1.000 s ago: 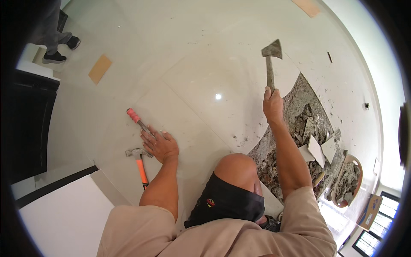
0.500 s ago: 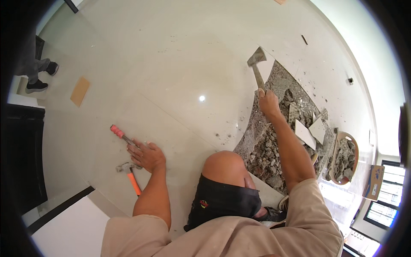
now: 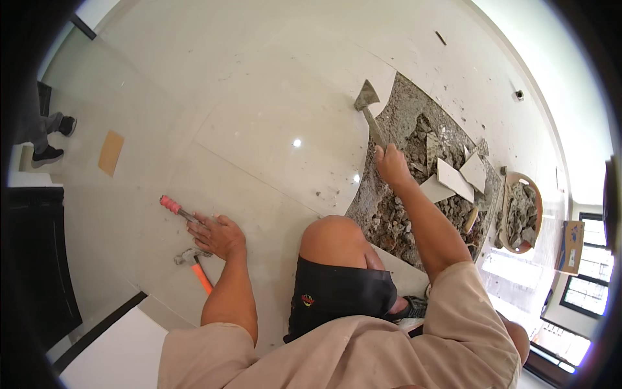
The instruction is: The person uses a trowel and a hammer to pry up and break white floor tiles, then picks up the resulting shards and debris by hand and places them into a pile.
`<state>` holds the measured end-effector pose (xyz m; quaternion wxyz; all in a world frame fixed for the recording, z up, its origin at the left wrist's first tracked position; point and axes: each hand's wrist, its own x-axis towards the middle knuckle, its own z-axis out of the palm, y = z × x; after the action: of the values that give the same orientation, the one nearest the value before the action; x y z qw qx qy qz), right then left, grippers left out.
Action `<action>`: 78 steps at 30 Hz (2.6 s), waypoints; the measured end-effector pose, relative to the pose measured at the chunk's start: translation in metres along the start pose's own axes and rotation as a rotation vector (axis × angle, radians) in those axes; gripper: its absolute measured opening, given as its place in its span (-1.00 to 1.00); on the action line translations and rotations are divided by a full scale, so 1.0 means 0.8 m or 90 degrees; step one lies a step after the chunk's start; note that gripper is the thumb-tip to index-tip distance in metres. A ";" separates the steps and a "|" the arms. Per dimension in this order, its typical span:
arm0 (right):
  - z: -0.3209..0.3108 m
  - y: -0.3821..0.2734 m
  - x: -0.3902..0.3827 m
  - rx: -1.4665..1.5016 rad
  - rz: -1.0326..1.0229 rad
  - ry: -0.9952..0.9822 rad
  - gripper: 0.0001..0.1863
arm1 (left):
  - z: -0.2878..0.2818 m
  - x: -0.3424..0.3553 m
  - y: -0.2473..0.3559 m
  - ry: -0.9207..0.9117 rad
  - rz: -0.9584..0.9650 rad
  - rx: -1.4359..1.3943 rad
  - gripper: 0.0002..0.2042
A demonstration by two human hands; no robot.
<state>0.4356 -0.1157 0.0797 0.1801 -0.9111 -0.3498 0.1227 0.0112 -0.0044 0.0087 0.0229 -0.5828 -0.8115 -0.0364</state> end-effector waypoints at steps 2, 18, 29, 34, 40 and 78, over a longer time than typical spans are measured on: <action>-0.010 0.000 0.003 -0.046 -0.044 -0.021 -0.50 | -0.007 0.005 0.004 -0.026 0.000 0.003 -0.36; 0.019 -0.014 -0.090 -0.096 -0.135 -0.155 -0.56 | 0.007 0.000 -0.005 -0.024 0.013 -0.022 -0.33; -0.011 -0.038 -0.104 -0.110 -0.164 -0.239 -0.58 | 0.004 0.011 -0.010 -0.010 0.014 -0.016 -0.33; -0.013 -0.018 -0.154 -0.056 -0.165 -0.203 -0.59 | 0.003 0.002 -0.010 -0.034 0.017 0.001 -0.32; -0.019 -0.014 -0.173 -0.084 -0.170 -0.236 -0.62 | 0.006 0.005 -0.018 -0.047 0.004 -0.021 -0.31; -0.054 0.192 -0.315 0.229 0.077 -0.143 -0.44 | -0.003 0.218 -0.030 -0.222 -0.303 -0.588 -0.59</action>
<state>0.3587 -0.4039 0.0798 0.2918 -0.8642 -0.2851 0.2945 -0.0670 0.1527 0.0240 -0.3792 -0.3300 -0.8122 -0.2961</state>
